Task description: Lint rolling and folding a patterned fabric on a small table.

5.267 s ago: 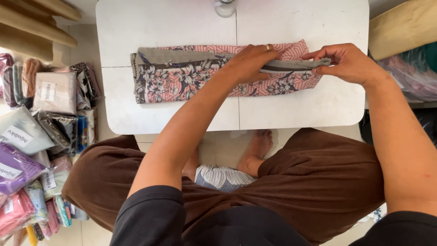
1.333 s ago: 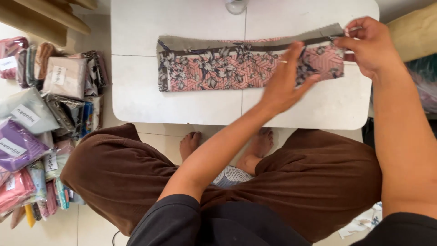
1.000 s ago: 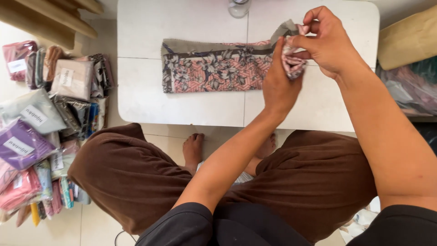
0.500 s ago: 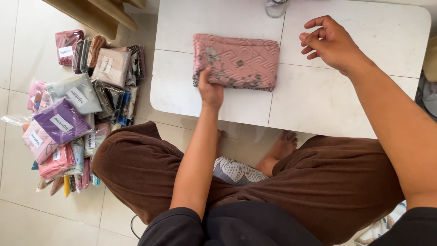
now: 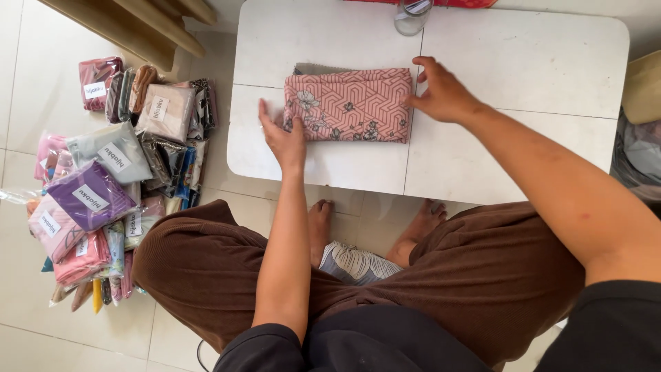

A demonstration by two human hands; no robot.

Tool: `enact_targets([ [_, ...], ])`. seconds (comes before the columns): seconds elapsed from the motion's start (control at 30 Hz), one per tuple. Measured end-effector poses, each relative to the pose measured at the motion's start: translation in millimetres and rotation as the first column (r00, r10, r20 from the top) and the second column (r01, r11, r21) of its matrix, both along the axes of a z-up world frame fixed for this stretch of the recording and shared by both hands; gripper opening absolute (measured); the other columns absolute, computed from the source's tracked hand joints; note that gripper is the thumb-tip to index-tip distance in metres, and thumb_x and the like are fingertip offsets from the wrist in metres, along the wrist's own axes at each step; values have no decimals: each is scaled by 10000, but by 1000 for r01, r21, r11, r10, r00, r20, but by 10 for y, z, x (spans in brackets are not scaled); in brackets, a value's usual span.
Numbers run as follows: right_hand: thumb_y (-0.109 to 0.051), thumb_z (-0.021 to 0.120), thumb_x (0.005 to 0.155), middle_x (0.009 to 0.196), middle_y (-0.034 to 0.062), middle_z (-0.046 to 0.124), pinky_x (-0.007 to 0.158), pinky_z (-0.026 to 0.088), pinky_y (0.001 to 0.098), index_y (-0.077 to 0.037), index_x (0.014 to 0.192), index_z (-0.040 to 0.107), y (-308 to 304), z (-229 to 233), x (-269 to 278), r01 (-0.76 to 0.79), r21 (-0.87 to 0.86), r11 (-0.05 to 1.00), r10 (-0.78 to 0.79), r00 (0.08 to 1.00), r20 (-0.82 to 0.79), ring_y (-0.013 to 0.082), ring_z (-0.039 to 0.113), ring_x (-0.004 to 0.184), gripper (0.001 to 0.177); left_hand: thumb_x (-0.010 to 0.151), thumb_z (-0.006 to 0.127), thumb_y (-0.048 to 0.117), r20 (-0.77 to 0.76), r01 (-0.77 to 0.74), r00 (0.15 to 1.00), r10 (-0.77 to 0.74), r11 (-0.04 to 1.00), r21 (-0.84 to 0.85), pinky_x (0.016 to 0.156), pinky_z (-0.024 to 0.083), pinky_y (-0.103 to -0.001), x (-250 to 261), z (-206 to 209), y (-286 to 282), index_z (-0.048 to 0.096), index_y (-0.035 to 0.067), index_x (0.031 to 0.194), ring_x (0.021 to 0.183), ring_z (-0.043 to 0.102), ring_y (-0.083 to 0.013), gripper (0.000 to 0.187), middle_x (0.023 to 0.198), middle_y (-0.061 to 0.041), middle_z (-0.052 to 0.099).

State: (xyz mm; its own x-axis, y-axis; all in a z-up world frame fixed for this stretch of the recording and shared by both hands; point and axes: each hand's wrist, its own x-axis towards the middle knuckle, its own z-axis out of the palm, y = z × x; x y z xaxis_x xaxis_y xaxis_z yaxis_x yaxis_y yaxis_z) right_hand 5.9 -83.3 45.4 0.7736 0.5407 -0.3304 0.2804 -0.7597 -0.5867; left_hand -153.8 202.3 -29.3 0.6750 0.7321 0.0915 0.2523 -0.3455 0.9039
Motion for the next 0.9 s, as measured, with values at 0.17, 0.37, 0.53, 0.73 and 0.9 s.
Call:
enact_targets([
  [0.17, -298, 703, 962, 909, 151, 672, 603, 567, 338, 25, 1572, 102, 226, -206, -14, 169, -17, 985, -170, 977, -130, 259, 686, 668, 915, 1112, 489, 238, -176, 134, 984, 1, 637, 759, 1366, 140, -567, 105, -37, -142, 114, 239, 1652, 1609, 207, -272, 657, 1722, -76, 190],
  [0.37, 63, 676, 851, 1011, 163, 597, 698, 650, 369, -133, 1561, 60, 246, -18, 29, 376, 6, 927, -347, 861, -371, 281, 687, 843, 960, 1064, 325, 593, -574, 680, 730, -370, 477, 557, 1268, 129, -537, 205, 45, -327, 362, 180, 1607, 1572, 167, -296, 683, 1700, -75, 201],
  [0.53, 145, 707, 822, 1116, 308, 593, 681, 649, 428, -83, 1510, 142, -254, -50, 232, 258, -80, 963, -270, 904, -333, 387, 694, 793, 919, 1069, 358, 635, -647, 800, 599, -471, 329, 502, 1281, 57, -567, 200, -43, -780, 165, 130, 1652, 1582, 53, -321, 795, 1718, -130, 96],
  [0.73, -38, 831, 747, 1333, 280, 396, 1031, 468, 554, -40, 1405, 288, -814, -3, 205, 114, -155, 981, -58, 942, 330, 479, 480, 1253, 853, 1060, 455, 220, -629, 839, 499, -595, 150, 523, 1239, 278, -505, 551, 197, -915, 398, 142, 1523, 1460, 366, -296, 473, 1575, -84, 442],
  [0.9, -333, 916, 685, 1368, 126, 537, 1108, 399, 487, -108, 1288, 595, -797, 85, 79, -169, -227, 959, 226, 940, 255, 339, 475, 1304, 719, 998, 391, 590, -689, 873, 428, -585, 70, 483, 1233, 160, -566, 724, 195, -641, 324, 174, 1577, 1526, 215, -285, 716, 1638, -49, 309],
])
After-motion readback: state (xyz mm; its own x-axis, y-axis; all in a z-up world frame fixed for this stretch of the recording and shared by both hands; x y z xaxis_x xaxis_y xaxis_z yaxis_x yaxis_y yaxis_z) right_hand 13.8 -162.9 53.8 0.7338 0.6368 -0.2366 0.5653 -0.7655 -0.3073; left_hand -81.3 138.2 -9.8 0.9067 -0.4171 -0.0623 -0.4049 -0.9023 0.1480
